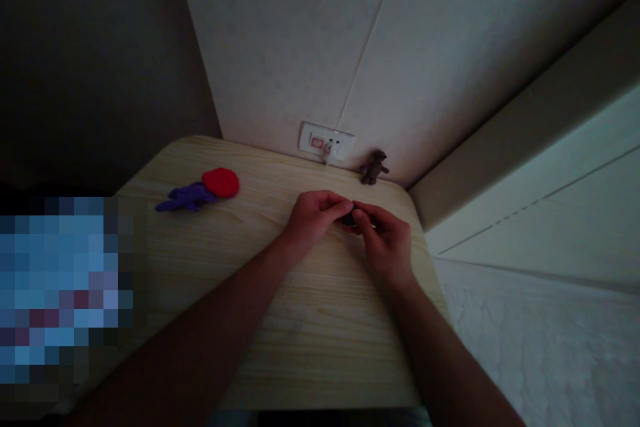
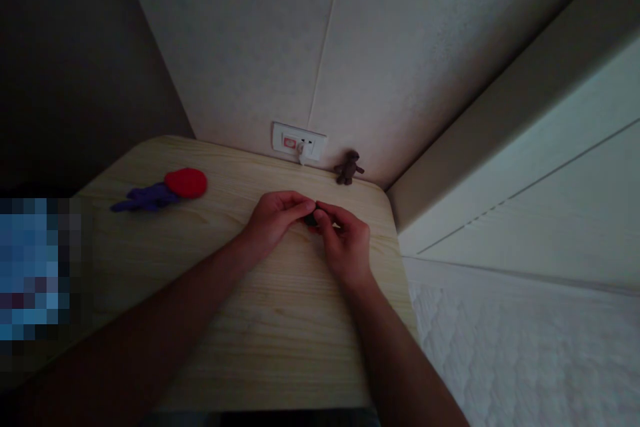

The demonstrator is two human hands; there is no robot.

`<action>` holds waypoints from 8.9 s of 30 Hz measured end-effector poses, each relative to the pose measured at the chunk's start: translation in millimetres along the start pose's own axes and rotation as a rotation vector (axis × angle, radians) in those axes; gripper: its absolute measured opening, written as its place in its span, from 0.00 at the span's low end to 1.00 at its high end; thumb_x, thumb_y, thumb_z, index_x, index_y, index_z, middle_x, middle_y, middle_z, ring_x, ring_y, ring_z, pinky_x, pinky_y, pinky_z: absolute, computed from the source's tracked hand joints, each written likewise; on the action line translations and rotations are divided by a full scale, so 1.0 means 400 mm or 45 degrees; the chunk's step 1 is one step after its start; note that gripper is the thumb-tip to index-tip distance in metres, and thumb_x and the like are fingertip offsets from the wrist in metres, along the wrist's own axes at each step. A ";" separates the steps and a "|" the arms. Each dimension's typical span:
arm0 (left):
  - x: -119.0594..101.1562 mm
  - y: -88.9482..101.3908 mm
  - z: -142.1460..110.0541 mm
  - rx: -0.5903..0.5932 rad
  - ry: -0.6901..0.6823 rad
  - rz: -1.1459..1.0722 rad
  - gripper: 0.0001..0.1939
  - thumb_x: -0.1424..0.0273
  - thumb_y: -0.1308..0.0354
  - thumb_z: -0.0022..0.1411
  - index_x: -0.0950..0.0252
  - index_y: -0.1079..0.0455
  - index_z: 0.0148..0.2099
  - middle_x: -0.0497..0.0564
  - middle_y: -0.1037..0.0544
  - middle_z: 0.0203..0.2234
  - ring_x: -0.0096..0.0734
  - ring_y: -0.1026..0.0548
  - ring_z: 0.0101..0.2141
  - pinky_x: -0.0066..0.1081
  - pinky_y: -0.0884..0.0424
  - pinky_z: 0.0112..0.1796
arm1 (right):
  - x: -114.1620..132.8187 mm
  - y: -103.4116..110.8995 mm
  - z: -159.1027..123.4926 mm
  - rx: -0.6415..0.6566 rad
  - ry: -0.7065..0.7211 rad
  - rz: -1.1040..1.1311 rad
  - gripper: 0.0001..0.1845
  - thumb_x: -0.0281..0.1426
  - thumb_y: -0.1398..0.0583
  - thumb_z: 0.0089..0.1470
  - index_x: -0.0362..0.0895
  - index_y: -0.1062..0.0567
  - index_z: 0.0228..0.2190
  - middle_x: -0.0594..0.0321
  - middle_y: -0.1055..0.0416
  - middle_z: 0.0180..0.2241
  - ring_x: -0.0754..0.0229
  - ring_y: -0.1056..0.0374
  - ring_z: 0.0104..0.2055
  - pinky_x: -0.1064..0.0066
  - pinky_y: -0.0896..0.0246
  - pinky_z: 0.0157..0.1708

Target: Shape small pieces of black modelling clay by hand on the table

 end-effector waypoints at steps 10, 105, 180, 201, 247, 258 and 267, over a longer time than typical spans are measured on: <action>-0.004 -0.009 0.000 0.014 0.028 -0.093 0.14 0.63 0.26 0.47 0.68 0.22 0.31 0.51 0.18 0.25 0.30 0.23 0.27 0.31 0.27 0.34 | 0.000 0.000 -0.006 0.016 0.057 -0.060 0.17 0.39 0.33 0.58 0.48 0.17 0.47 0.57 0.17 0.45 0.56 0.19 0.38 0.62 0.17 0.39; -0.001 -0.009 -0.003 0.012 0.021 -0.103 0.16 0.63 0.24 0.46 0.69 0.23 0.31 0.52 0.18 0.25 0.29 0.22 0.25 0.31 0.27 0.32 | 0.005 -0.007 -0.003 0.024 0.011 0.027 0.15 0.39 0.35 0.58 0.44 0.19 0.43 0.59 0.20 0.31 0.61 0.26 0.29 0.71 0.28 0.25; -0.001 -0.020 -0.009 -0.005 0.204 -0.373 0.18 0.77 0.32 0.51 0.71 0.26 0.47 0.53 0.18 0.29 0.30 0.21 0.29 0.33 0.25 0.37 | 0.007 -0.003 -0.009 0.013 0.119 -0.336 0.22 0.40 0.36 0.60 0.44 0.20 0.52 0.63 0.23 0.27 0.64 0.32 0.25 0.71 0.34 0.27; 0.010 -0.015 -0.003 0.028 0.192 -0.320 0.14 0.73 0.29 0.50 0.70 0.22 0.41 0.54 0.17 0.30 0.31 0.20 0.30 0.32 0.25 0.36 | 0.000 0.000 -0.011 0.025 0.073 -0.300 0.23 0.41 0.34 0.58 0.43 0.20 0.52 0.60 0.20 0.30 0.62 0.27 0.26 0.69 0.27 0.29; -0.002 -0.025 -0.008 0.099 0.158 -0.355 0.12 0.68 0.26 0.47 0.70 0.20 0.33 0.54 0.18 0.29 0.33 0.21 0.32 0.37 0.25 0.41 | 0.028 0.005 -0.005 0.019 0.388 -0.351 0.19 0.32 0.37 0.62 0.53 0.22 0.55 0.61 0.27 0.37 0.60 0.30 0.38 0.64 0.29 0.38; 0.003 -0.021 -0.008 0.076 0.204 -0.366 0.10 0.71 0.28 0.48 0.71 0.19 0.33 0.53 0.18 0.29 0.30 0.22 0.32 0.32 0.25 0.39 | 0.041 0.001 -0.009 0.022 0.451 -0.476 0.16 0.30 0.37 0.62 0.50 0.19 0.51 0.61 0.27 0.36 0.60 0.30 0.36 0.64 0.30 0.38; 0.006 -0.017 -0.007 0.070 0.224 -0.397 0.12 0.73 0.28 0.49 0.73 0.18 0.38 0.57 0.17 0.32 0.34 0.20 0.34 0.37 0.24 0.42 | 0.040 0.013 -0.004 -0.059 0.402 -0.449 0.13 0.32 0.36 0.62 0.50 0.18 0.48 0.59 0.25 0.37 0.59 0.29 0.37 0.63 0.29 0.37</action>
Point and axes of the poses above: each hand's wrist, its own z-axis towards the middle knuckle, its own y-axis out of the back of the hand, x = y × z, the point moved 5 cm from there along z, towards the middle knuckle
